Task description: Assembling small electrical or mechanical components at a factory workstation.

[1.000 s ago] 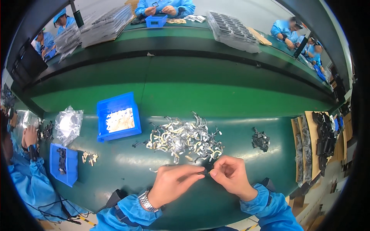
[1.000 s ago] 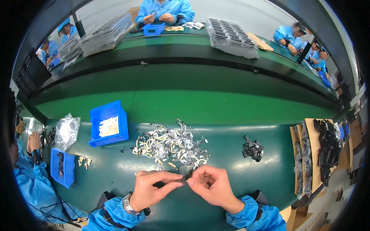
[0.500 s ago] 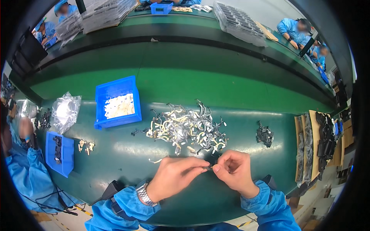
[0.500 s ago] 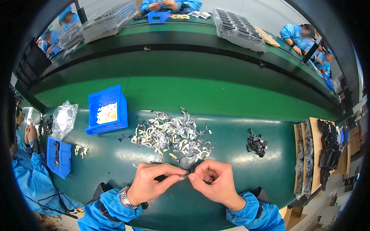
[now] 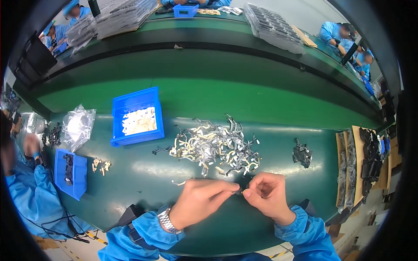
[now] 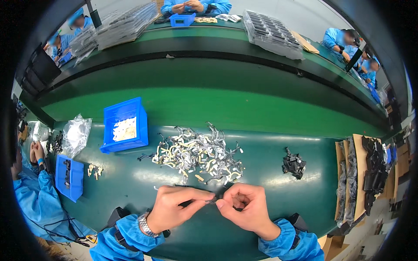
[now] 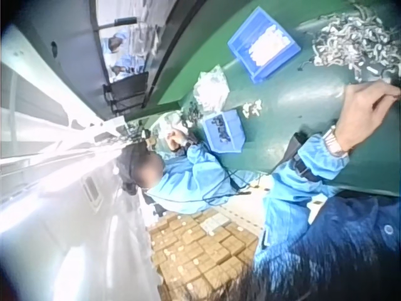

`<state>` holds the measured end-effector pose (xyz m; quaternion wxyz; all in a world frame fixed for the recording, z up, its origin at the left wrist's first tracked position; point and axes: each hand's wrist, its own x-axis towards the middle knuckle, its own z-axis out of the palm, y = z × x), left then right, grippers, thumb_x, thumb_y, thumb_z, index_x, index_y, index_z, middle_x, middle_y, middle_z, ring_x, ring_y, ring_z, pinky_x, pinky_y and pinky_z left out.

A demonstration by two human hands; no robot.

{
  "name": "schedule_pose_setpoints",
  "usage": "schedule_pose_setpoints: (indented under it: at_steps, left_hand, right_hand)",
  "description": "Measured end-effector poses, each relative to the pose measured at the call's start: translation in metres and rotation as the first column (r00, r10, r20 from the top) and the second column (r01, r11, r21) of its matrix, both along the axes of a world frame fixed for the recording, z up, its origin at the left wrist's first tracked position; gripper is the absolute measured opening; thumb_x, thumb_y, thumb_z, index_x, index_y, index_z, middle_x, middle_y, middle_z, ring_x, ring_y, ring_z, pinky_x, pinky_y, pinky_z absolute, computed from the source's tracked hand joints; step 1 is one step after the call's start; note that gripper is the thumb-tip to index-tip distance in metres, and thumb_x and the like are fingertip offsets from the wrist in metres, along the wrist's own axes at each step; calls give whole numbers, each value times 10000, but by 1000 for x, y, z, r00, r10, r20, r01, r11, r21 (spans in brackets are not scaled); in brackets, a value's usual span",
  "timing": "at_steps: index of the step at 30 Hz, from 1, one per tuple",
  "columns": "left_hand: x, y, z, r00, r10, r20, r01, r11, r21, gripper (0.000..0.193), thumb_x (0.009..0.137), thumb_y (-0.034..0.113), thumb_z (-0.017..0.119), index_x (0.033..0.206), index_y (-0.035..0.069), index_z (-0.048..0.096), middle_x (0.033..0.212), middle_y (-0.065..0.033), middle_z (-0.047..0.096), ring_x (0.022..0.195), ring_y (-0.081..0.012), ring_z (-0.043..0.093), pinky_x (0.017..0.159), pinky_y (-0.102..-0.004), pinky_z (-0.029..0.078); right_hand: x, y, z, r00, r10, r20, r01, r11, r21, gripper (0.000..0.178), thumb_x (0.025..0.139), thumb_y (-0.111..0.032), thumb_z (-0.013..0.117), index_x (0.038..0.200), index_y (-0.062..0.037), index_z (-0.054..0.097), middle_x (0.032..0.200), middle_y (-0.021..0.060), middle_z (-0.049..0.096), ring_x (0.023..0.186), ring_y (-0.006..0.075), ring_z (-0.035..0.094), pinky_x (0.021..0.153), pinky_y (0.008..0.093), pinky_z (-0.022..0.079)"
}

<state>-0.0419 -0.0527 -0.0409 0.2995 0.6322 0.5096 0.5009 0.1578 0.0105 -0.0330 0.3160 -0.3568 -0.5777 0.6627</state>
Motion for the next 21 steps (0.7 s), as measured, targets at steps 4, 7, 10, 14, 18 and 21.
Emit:
schedule_pose_setpoints:
  at_steps: [4,7,10,14,18,21]
  left_hand:
    - [0,0,1,1000,7,-29,-6,1000,24,164,807,33,758,968,63,741,865,-98,740,732,-261,721,652,-340,576]
    - [0,1,-1,1000,9,-30,-7,998,62,148,804,34,759,949,57,741,876,-93,744,742,-258,725,653,-340,578]
    - [-1,1,-2,999,-1,-43,3,998,64,149,792,35,763,938,57,741,886,-84,748,748,-251,728,652,-336,579]
    - [-2,1,-1,997,-15,-70,19,998,63,126,776,2,780,897,32,757,907,-92,763,761,-224,749,665,-292,597]
    - [-2,2,-3,998,-12,-69,18,996,82,119,775,4,783,887,31,756,898,-90,763,756,-223,748,659,-295,596]
    - [-2,2,-2,998,-7,-70,13,996,86,116,774,5,785,883,32,756,890,-90,762,753,-223,747,657,-295,594]
  right_hand:
    - [-1,-1,1,1000,1,8,-1,1000,4,172,832,-12,763,763,-34,607,681,-71,558,587,-16,360,508,186,261]
    - [0,-2,0,1000,2,19,-1,1000,-3,175,830,-17,766,759,-35,606,675,-71,561,585,-18,364,506,187,260]
    - [0,-2,-2,1000,-2,21,2,1000,20,176,829,-20,766,756,-34,606,670,-70,564,583,-20,371,505,186,261]
    - [-1,-2,-1,1000,-3,30,3,1000,23,174,830,-19,763,754,-33,606,669,-67,568,580,-21,379,504,184,264]
    - [-1,-1,0,1000,-8,30,7,1000,13,174,828,-18,762,753,-30,606,669,-65,567,580,-22,381,502,183,266]
    - [-1,-1,-1,999,0,33,-1,1000,25,174,824,-15,762,752,-30,605,666,-65,567,577,-22,377,500,185,264]
